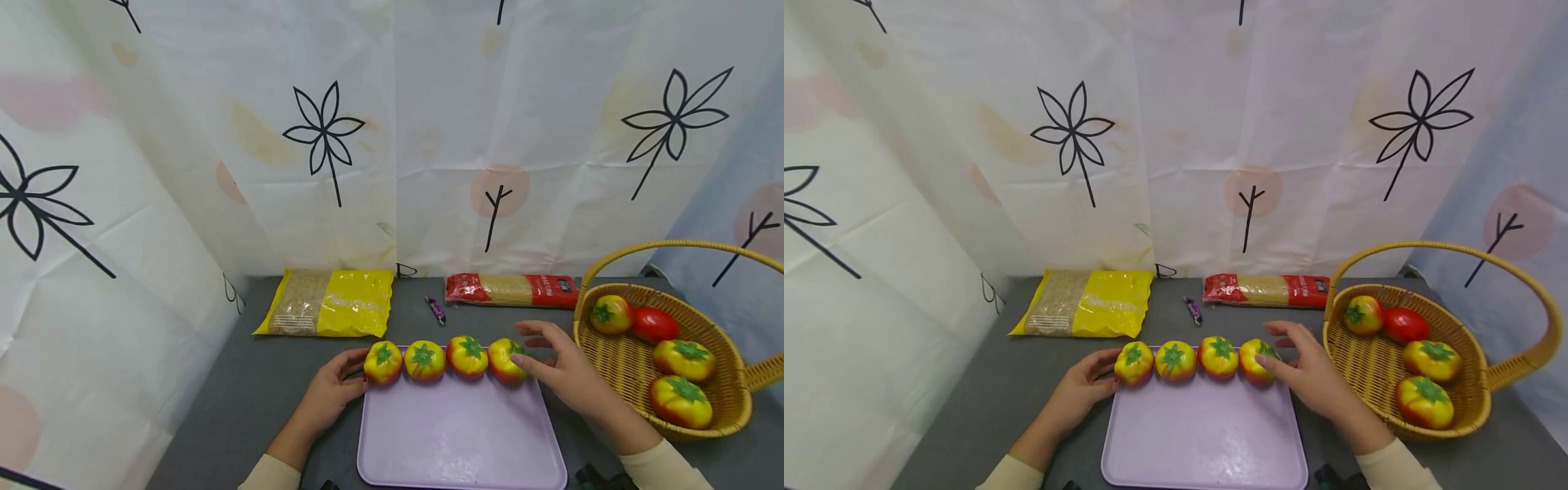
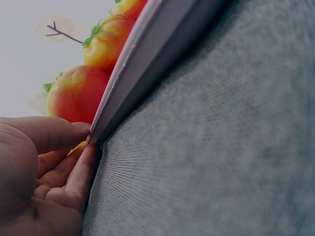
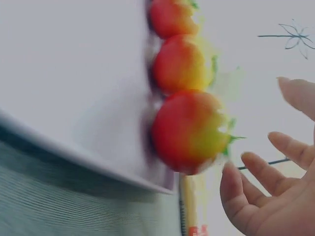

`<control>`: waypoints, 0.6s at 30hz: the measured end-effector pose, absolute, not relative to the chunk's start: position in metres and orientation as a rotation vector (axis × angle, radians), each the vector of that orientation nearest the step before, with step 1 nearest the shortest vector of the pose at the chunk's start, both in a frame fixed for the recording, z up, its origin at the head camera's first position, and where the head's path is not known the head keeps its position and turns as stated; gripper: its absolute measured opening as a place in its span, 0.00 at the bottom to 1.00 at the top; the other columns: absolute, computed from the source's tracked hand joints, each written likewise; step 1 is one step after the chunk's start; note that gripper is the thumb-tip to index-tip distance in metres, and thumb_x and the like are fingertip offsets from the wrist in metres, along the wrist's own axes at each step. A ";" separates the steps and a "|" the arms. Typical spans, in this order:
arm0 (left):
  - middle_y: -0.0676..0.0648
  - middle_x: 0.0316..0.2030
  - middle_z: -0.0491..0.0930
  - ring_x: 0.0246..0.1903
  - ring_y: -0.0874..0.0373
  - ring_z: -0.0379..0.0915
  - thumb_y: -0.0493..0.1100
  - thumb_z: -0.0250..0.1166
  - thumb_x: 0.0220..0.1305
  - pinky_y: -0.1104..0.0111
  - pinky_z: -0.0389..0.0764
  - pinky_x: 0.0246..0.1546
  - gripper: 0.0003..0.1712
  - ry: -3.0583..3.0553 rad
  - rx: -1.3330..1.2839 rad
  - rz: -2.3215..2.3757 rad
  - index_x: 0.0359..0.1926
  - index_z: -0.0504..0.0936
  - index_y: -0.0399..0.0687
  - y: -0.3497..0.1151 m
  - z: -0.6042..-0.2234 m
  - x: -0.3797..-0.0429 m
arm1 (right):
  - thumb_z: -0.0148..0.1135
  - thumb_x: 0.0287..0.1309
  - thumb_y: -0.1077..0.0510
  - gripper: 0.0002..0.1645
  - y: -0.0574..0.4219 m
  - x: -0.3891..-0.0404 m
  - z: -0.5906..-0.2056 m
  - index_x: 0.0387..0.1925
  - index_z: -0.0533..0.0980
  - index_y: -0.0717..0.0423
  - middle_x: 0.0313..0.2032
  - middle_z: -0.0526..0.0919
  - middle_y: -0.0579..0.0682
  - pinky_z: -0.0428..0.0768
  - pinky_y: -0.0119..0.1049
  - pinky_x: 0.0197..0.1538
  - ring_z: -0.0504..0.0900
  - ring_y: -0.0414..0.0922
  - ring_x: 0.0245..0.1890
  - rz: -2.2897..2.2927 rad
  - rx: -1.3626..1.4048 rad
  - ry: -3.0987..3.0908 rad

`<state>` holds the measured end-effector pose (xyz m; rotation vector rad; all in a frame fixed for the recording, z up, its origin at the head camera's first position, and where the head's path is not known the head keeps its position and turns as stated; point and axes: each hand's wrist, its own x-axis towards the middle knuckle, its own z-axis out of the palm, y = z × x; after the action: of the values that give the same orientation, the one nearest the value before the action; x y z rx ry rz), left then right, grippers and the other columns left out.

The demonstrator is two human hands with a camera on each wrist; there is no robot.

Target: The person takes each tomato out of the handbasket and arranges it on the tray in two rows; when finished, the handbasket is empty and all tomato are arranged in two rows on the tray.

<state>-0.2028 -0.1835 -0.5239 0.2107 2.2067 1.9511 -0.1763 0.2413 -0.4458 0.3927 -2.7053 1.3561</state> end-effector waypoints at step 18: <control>0.34 0.70 0.76 0.70 0.37 0.72 0.28 0.72 0.68 0.62 0.83 0.60 0.34 2.207 0.232 1.957 0.73 0.74 0.31 -0.183 -0.522 -0.202 | 0.41 0.88 0.62 0.22 0.298 -0.178 -0.402 0.72 0.73 0.50 0.62 0.79 0.48 0.83 0.29 0.53 0.81 0.40 0.59 1.900 0.540 -2.252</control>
<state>-0.2016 -0.1835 -0.5224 0.2316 2.2074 1.9571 -0.1775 0.2985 -0.4017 0.5396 -2.2520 1.9005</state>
